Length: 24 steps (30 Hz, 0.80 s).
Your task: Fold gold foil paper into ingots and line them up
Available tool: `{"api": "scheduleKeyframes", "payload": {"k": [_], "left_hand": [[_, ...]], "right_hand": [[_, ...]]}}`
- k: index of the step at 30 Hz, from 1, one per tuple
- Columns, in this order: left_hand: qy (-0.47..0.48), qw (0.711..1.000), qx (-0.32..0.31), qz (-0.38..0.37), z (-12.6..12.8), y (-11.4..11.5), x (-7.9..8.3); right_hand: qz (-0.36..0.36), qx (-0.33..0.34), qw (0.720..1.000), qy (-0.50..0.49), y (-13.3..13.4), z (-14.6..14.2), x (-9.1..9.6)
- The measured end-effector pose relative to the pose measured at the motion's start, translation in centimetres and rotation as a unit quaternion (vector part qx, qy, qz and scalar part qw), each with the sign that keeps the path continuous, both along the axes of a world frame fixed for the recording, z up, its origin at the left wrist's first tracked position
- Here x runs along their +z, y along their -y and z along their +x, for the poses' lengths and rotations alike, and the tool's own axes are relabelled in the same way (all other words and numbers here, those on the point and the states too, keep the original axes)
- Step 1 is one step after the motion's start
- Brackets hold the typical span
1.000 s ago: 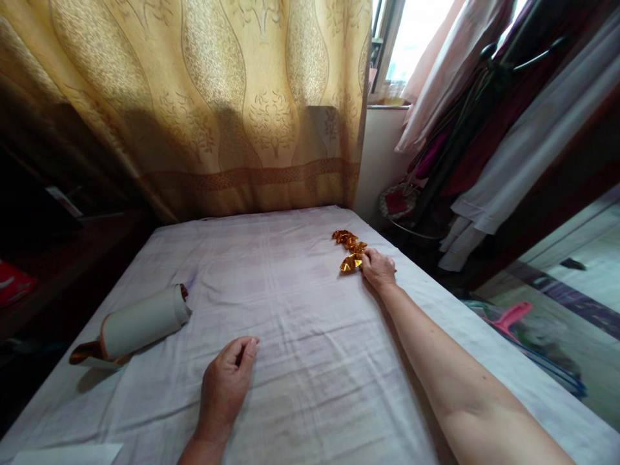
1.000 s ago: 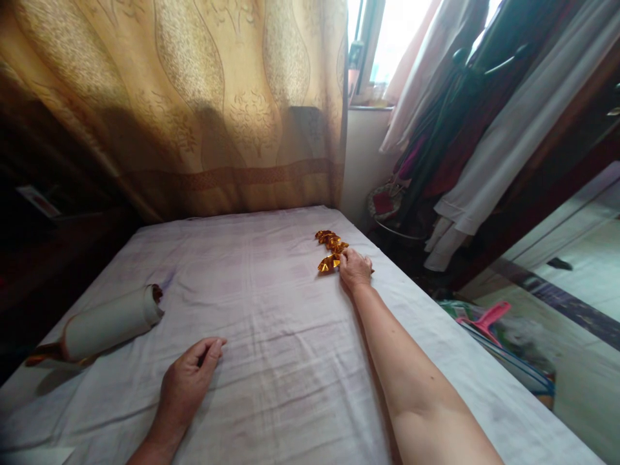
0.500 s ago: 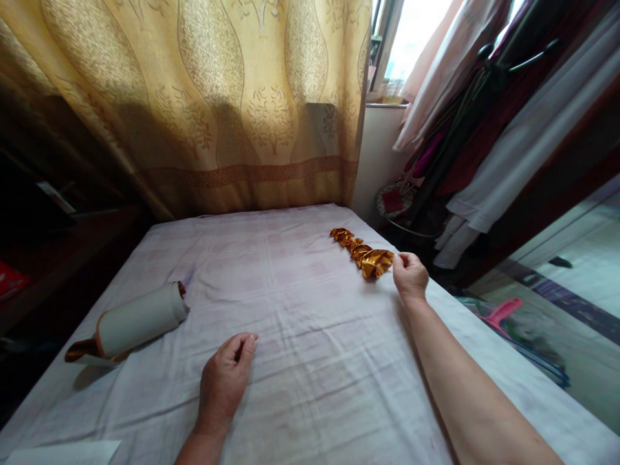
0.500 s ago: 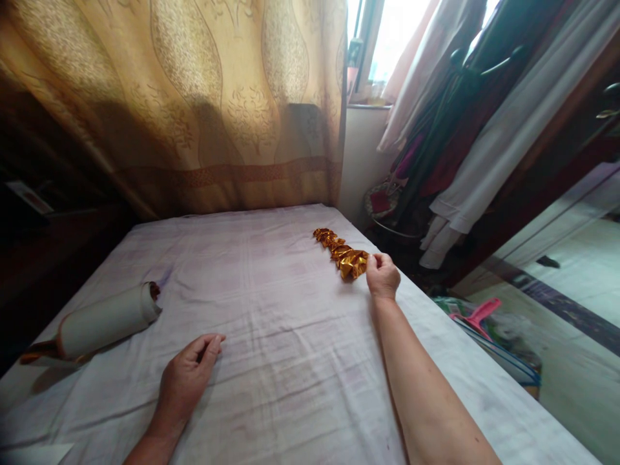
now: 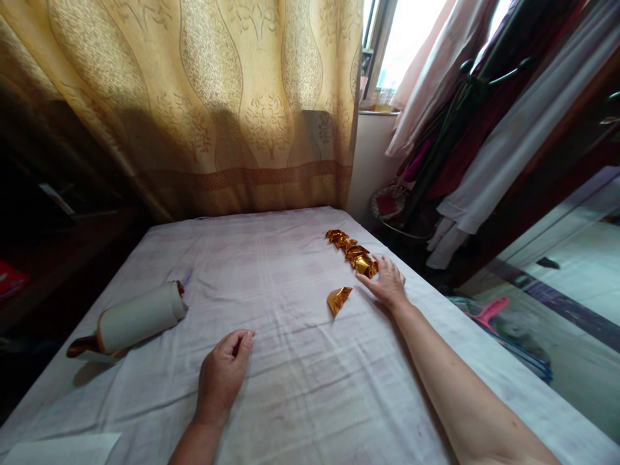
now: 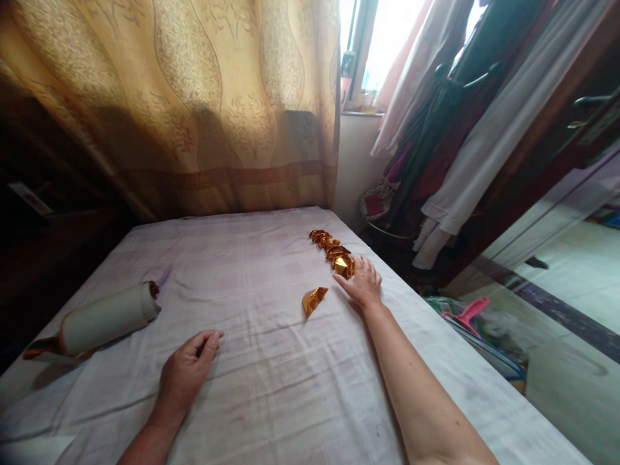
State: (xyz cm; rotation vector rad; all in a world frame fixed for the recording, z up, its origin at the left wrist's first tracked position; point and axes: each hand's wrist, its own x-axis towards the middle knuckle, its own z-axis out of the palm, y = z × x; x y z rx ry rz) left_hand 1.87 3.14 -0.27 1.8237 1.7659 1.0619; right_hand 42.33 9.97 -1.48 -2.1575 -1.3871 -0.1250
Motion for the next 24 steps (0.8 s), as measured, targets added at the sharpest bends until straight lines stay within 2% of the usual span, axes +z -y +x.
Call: {"api": "scheduleKeyframes", "payload": {"k": [6,11,17,24], "left_hand": [[0.0,1.0,-0.002,0.003,-0.2,-0.1,-0.4],[-0.009,1.0,-0.003,-0.001,-0.2,0.0,-0.6],[-0.012,1.0,-0.002,0.004,-0.2,-0.1,-0.5],[-0.01,1.0,-0.009,0.004,-0.3,-0.1,-0.5]], "right_hand": [[-0.044,0.046,0.997,0.043,-1.6,0.5,0.1],[-0.048,0.021,0.996,0.066,-0.6,0.3,0.1],[-0.105,-0.008,0.987,0.125,1.3,-0.5,1.3],[-0.173,0.048,0.974,0.137,0.9,-1.7,2.9]]}}
